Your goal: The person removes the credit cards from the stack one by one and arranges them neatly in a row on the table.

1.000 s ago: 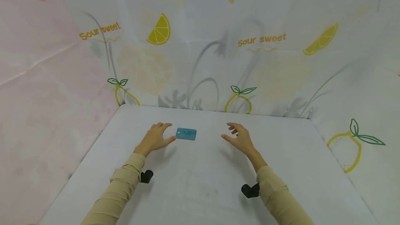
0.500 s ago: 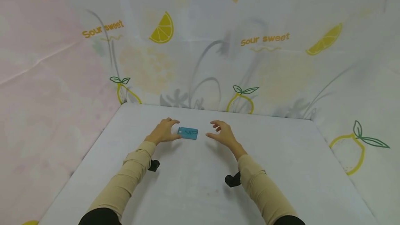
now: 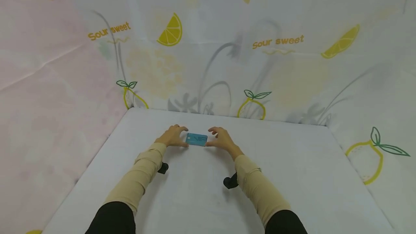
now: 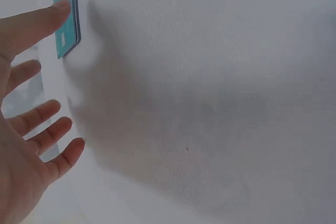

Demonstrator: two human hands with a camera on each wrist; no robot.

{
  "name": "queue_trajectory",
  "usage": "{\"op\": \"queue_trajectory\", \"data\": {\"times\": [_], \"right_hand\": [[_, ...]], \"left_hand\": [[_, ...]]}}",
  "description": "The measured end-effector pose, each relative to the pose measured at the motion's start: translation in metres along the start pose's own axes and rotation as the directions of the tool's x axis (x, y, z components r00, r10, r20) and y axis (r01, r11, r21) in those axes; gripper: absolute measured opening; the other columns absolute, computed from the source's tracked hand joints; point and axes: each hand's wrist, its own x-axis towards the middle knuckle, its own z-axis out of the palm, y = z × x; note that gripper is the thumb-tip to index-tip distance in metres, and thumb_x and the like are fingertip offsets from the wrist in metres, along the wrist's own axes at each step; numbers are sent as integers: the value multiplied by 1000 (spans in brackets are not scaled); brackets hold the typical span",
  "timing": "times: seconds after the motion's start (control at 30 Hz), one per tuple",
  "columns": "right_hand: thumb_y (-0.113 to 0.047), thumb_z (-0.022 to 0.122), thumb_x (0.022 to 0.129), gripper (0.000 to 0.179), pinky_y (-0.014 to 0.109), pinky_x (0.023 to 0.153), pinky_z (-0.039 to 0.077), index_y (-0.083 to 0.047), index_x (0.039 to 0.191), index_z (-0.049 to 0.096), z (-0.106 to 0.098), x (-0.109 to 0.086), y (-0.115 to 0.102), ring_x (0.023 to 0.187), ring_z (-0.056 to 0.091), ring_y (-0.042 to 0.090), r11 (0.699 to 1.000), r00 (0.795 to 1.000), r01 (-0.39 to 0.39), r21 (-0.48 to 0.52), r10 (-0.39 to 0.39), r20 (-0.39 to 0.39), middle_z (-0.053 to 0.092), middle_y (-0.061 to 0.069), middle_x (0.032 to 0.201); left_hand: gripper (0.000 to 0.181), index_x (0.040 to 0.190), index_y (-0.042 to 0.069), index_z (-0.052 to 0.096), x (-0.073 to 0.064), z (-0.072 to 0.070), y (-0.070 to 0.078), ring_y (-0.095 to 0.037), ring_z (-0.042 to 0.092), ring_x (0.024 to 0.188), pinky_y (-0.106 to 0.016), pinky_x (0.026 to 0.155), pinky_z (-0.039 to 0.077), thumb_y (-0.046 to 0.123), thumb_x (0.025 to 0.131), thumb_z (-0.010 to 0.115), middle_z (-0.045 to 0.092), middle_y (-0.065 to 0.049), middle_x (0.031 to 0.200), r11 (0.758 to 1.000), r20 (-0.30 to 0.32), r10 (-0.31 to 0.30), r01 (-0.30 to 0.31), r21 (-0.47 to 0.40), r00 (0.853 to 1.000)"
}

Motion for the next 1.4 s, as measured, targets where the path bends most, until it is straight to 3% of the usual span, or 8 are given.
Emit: {"op": "queue_trajectory", "data": {"times": [0.13, 0.4, 0.57, 0.77, 0.93, 1.2, 1.4], "right_hand": [[-18, 83, 70, 58, 42, 86, 48, 1, 119, 58, 10, 5, 0, 103, 56, 34, 999, 999, -27, -25, 28, 43, 59, 21, 113], [-25, 84, 69, 62, 43, 94, 42, -6, 122, 58, 17, 15, -1, 110, 52, 30, 982, 984, -140, -124, 152, 89, 57, 16, 117], [-30, 84, 68, 63, 46, 92, 41, -9, 122, 59, 18, 20, 1, 106, 50, 29, 965, 972, -177, -194, 201, 117, 54, 13, 114], [-32, 85, 67, 61, 49, 86, 40, -10, 118, 60, 22, 22, 2, 96, 48, 27, 953, 964, -200, -228, 233, 126, 51, 11, 106], [-33, 84, 68, 58, 50, 86, 40, -10, 116, 61, 25, 23, 4, 96, 48, 27, 951, 963, -205, -233, 238, 123, 51, 10, 105], [-31, 84, 69, 55, 50, 87, 40, -8, 114, 60, 23, 23, 4, 95, 48, 27, 946, 960, -216, -241, 251, 125, 50, 9, 104], [-30, 83, 71, 56, 53, 91, 38, -7, 113, 55, 21, 25, 1, 100, 48, 29, 949, 961, -212, -232, 246, 128, 49, 11, 107]], "left_hand": [[72, 131, 8, 53, 3, 2, -1, -42, 42, 115, -57, 94, 38, 33, 70, 80, 46, -25, 126, 999, 48, -35, 35, 12, 998], [71, 129, 11, 55, 4, -3, 3, -42, 40, 116, -59, 91, 40, 33, 68, 82, 43, -25, 127, 996, 49, -83, 81, 34, 995], [66, 126, 14, 59, 5, -6, 7, -42, 39, 117, -62, 88, 40, 33, 67, 83, 42, -25, 126, 994, 72, -107, 105, 32, 992], [67, 123, 19, 62, 21, 1, 0, -42, 38, 120, -65, 87, 39, 35, 63, 86, 41, -24, 128, 991, 117, -135, 134, 17, 984], [67, 120, 21, 64, 34, 9, -11, -41, 41, 113, -63, 80, 43, 38, 60, 88, 43, -24, 122, 994, 111, -104, 101, 34, 988], [57, 122, 19, 62, 18, -3, 12, -36, 39, 119, -61, 88, 40, 27, 70, 83, 42, -20, 124, 991, 119, -132, 130, 25, 984], [54, 120, 17, 60, 19, -5, 13, -37, 40, 118, -60, 89, 41, 25, 71, 82, 43, -20, 124, 994, 110, -102, 97, 49, 989]]}}
